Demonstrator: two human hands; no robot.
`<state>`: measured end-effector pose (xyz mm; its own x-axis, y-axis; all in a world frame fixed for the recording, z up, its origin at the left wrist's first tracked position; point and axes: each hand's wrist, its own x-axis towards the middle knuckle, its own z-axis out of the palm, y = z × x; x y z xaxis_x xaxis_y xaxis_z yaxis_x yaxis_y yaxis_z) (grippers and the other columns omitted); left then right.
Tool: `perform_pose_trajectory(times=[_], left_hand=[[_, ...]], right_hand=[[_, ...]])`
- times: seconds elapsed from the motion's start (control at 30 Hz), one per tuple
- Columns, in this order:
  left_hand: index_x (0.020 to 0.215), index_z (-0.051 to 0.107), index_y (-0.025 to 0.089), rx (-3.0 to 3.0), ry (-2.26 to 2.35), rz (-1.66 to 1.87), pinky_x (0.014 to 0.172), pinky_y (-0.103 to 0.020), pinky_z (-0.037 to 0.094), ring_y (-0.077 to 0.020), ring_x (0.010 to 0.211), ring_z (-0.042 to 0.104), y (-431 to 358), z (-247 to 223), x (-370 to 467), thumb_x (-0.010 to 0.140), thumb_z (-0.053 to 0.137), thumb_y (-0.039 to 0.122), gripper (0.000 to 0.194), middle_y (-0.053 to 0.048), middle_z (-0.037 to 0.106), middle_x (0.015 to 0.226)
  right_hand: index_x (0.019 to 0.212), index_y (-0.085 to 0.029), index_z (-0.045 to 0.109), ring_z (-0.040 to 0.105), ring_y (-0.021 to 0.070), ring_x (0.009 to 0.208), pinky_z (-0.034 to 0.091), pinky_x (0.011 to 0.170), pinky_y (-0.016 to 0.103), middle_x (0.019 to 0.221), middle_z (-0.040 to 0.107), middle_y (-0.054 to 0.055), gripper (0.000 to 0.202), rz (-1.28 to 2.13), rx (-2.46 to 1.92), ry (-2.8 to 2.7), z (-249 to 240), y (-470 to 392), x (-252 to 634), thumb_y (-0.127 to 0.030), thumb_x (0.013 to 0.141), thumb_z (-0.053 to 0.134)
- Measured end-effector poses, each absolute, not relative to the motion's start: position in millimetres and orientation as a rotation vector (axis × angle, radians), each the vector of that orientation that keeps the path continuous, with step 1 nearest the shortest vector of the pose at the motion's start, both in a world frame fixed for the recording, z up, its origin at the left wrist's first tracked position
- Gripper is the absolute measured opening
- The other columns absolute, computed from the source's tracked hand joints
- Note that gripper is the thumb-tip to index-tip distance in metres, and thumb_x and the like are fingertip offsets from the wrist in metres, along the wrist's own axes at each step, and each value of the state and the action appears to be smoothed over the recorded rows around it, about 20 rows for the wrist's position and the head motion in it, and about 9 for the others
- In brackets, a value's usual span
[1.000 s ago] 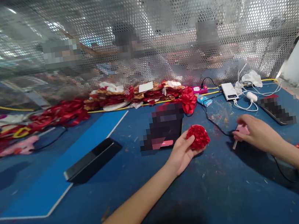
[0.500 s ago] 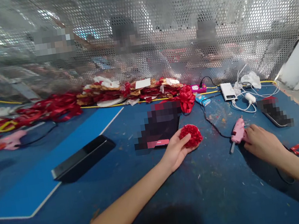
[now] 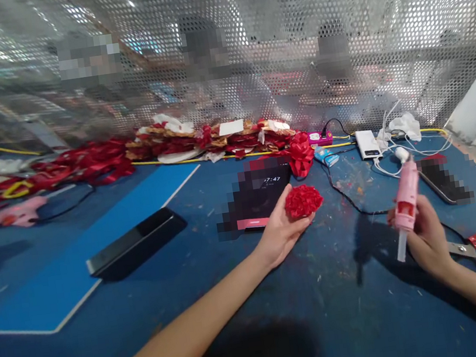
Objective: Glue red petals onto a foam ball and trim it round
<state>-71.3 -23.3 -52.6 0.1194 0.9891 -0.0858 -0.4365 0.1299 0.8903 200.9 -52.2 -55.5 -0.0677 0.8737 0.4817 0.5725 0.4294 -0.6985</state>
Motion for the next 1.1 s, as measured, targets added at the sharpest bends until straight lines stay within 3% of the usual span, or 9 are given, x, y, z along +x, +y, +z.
perform_pose_trajectory(times=[0.1,0.23,0.37,0.47,0.63,0.83,0.93,1.1], left_hand=[[0.137,0.035,0.032,0.810,0.835,1.236,0.098,-0.030,0.048,-0.0183,0.114,0.058,-24,-48,-74,0.062,0.076,0.019,0.086,-0.003,0.050,0.137],[0.132,0.044,0.031,0.828,0.791,1.235,0.089,-0.022,0.052,-0.0151,0.106,0.061,-23,-46,-78,0.067,0.075,0.029,0.072,-0.002,0.058,0.127],[0.129,0.048,0.030,0.784,0.677,1.228,0.079,-0.025,0.054,-0.0211,0.107,0.061,-22,-48,-81,0.056,0.080,0.050,0.081,-0.004,0.063,0.120],[0.127,0.051,0.028,0.709,0.633,1.263,0.083,-0.031,0.053,-0.0258,0.113,0.058,-21,-50,-83,0.048,0.081,0.056,0.089,-0.005,0.067,0.114],[0.130,0.048,0.021,0.623,0.512,1.297,0.094,-0.037,0.047,-0.0298,0.124,0.048,-20,-50,-86,0.055,0.079,0.056,0.088,-0.011,0.066,0.117],[0.127,0.051,0.024,0.746,0.523,1.266,0.098,-0.039,0.045,-0.0332,0.124,0.049,-24,-46,-83,0.050,0.083,0.049,0.088,-0.011,0.057,0.131],[0.119,0.059,0.024,0.850,0.533,1.294,0.098,-0.042,0.045,-0.0335,0.119,0.053,-25,-46,-81,0.045,0.088,0.038,0.081,-0.010,0.060,0.125],[0.101,0.069,0.023,1.000,0.598,1.319,0.084,-0.040,0.053,-0.0298,0.101,0.064,-25,-50,-83,0.033,0.092,0.024,0.072,-0.009,0.069,0.108]], right_hand=[[0.109,-0.025,0.043,0.056,0.0188,0.081,0.046,0.065,0.030,0.097,0.054,0.005,0.027,0.649,-1.192,-1.709,-62,-54,192,-0.035,0.085,0.051],[0.109,-0.025,0.045,0.055,0.0171,0.079,0.043,0.062,0.027,0.095,0.055,0.003,0.027,0.724,-1.185,-1.715,-61,-55,188,-0.034,0.085,0.053],[0.111,-0.025,0.047,0.055,0.0162,0.078,0.043,0.061,0.025,0.096,0.055,0.003,0.027,0.719,-1.132,-1.758,-61,-57,189,-0.035,0.086,0.053],[0.112,-0.025,0.049,0.054,0.0155,0.077,0.044,0.065,0.024,0.095,0.055,0.003,0.027,0.667,-1.087,-1.828,-63,-57,190,-0.035,0.087,0.052],[0.118,-0.027,0.047,0.054,0.0152,0.079,0.046,0.072,0.024,0.097,0.055,0.002,0.029,0.548,-1.032,-1.871,-64,-56,190,-0.032,0.089,0.050],[0.123,-0.027,0.045,0.054,0.0205,0.098,0.048,0.081,0.031,0.111,0.053,0.007,0.035,0.415,-0.960,-1.953,-68,-57,199,-0.026,0.088,0.051],[0.122,-0.028,0.048,0.051,0.0229,0.109,0.048,0.085,0.035,0.119,0.049,0.009,0.035,0.332,-0.926,-1.966,-68,-59,202,-0.021,0.087,0.051],[0.120,-0.029,0.050,0.051,0.0222,0.112,0.050,0.085,0.033,0.122,0.048,0.010,0.035,0.329,-0.844,-1.996,-61,-63,198,-0.017,0.087,0.050]])
